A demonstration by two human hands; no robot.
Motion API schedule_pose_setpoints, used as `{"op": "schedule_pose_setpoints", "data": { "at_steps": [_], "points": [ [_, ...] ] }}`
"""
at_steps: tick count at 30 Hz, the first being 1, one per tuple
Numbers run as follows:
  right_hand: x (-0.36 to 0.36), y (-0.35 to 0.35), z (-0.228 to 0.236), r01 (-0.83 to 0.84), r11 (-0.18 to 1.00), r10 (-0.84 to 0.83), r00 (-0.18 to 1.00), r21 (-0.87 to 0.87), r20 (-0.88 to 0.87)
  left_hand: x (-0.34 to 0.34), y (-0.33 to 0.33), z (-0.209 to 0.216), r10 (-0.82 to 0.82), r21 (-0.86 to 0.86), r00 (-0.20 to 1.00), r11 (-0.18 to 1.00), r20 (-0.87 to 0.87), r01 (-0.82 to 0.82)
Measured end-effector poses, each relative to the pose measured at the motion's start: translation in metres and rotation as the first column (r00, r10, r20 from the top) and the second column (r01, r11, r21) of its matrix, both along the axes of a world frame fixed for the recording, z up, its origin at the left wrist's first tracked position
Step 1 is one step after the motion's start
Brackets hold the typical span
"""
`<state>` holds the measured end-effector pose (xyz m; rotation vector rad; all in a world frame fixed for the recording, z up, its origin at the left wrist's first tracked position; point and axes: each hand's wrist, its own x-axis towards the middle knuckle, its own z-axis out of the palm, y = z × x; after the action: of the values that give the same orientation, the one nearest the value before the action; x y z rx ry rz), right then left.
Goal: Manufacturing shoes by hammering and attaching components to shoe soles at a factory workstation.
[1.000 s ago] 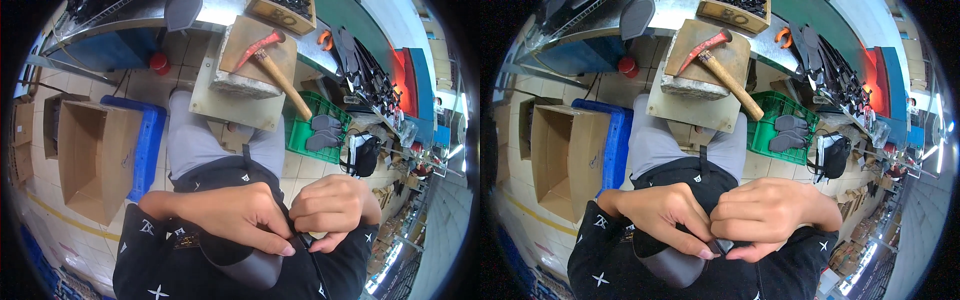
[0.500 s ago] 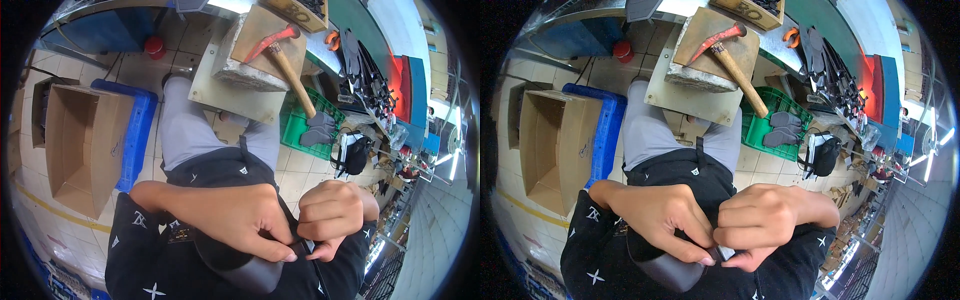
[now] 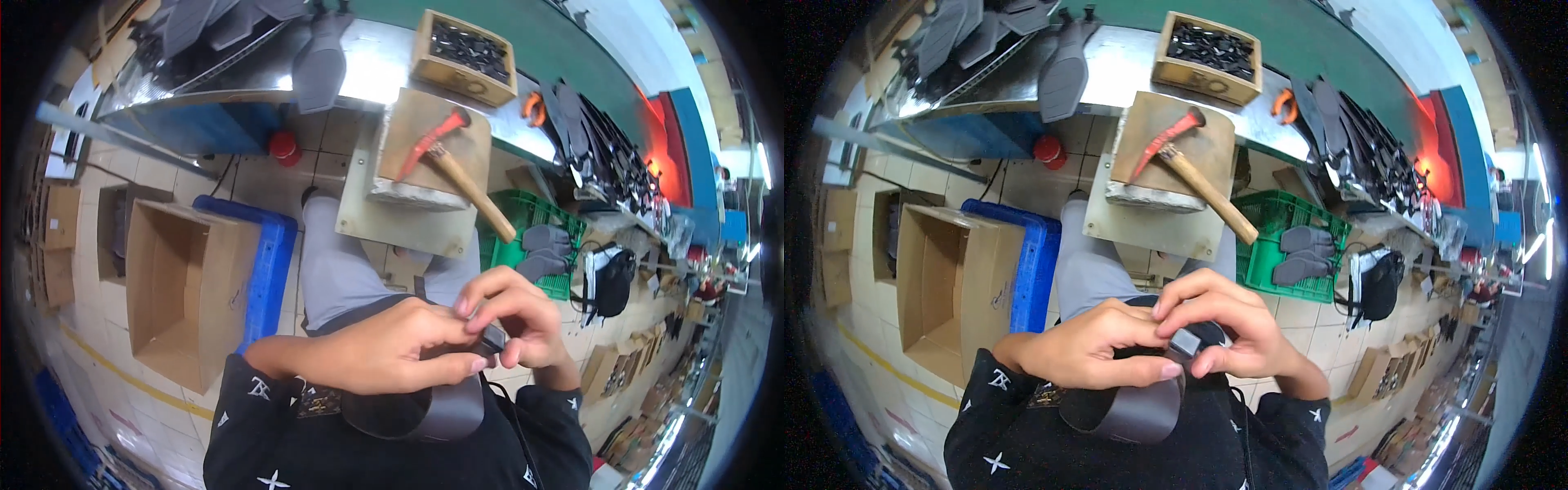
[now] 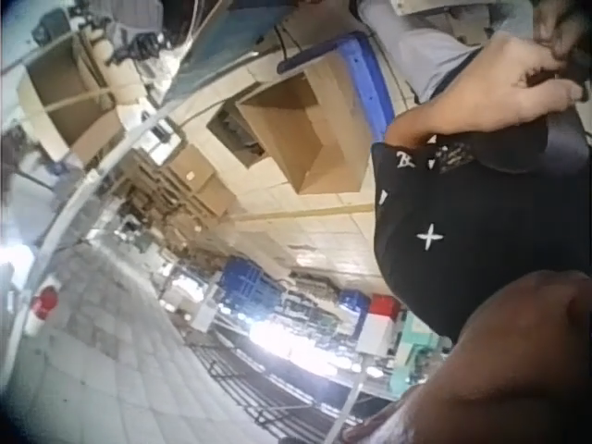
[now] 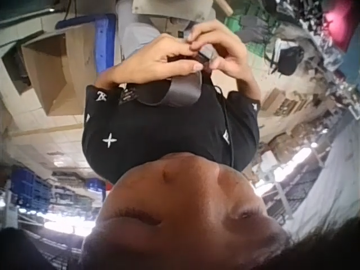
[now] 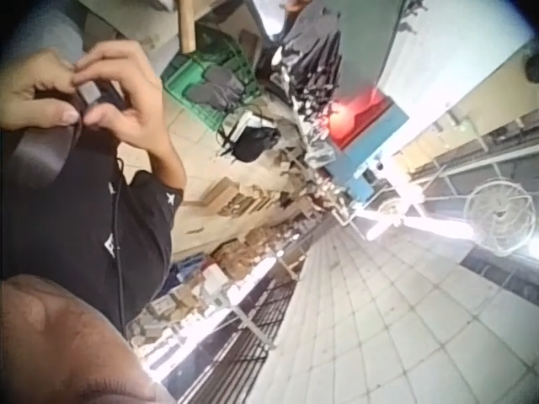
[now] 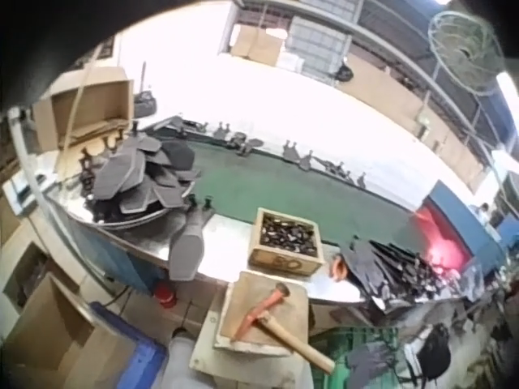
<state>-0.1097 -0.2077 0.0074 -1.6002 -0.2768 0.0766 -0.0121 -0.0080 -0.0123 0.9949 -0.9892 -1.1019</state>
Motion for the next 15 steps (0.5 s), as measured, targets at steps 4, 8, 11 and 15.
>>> {"op": "schedule_pose_setpoints", "data": {
  "at_steps": [4, 8, 11, 15],
  "points": [
    [-0.018, 0.008, -0.023, 0.167, 0.927, -0.134, 0.984, 0.337, -0.12, -0.003, -0.019, 0.006, -0.197, 0.114, 0.95, 0.967, -0.242, 0.229],
    [-0.033, 0.014, -0.03, 0.294, 0.84, -0.23, 0.954, 0.455, -0.192, -0.003, -0.033, 0.018, -0.296, 0.174, 0.879, 0.908, -0.374, 0.38],
    [-0.039, 0.011, -0.032, 0.307, 0.8, -0.225, 0.95, 0.517, -0.215, -0.015, -0.042, 0.015, -0.276, 0.164, 0.875, 0.917, -0.398, 0.364],
    [-0.045, 0.006, -0.033, 0.313, 0.743, -0.205, 0.948, 0.591, -0.245, -0.025, -0.049, 0.02, -0.261, 0.228, 0.86, 0.893, -0.439, 0.388]
  ]
}}
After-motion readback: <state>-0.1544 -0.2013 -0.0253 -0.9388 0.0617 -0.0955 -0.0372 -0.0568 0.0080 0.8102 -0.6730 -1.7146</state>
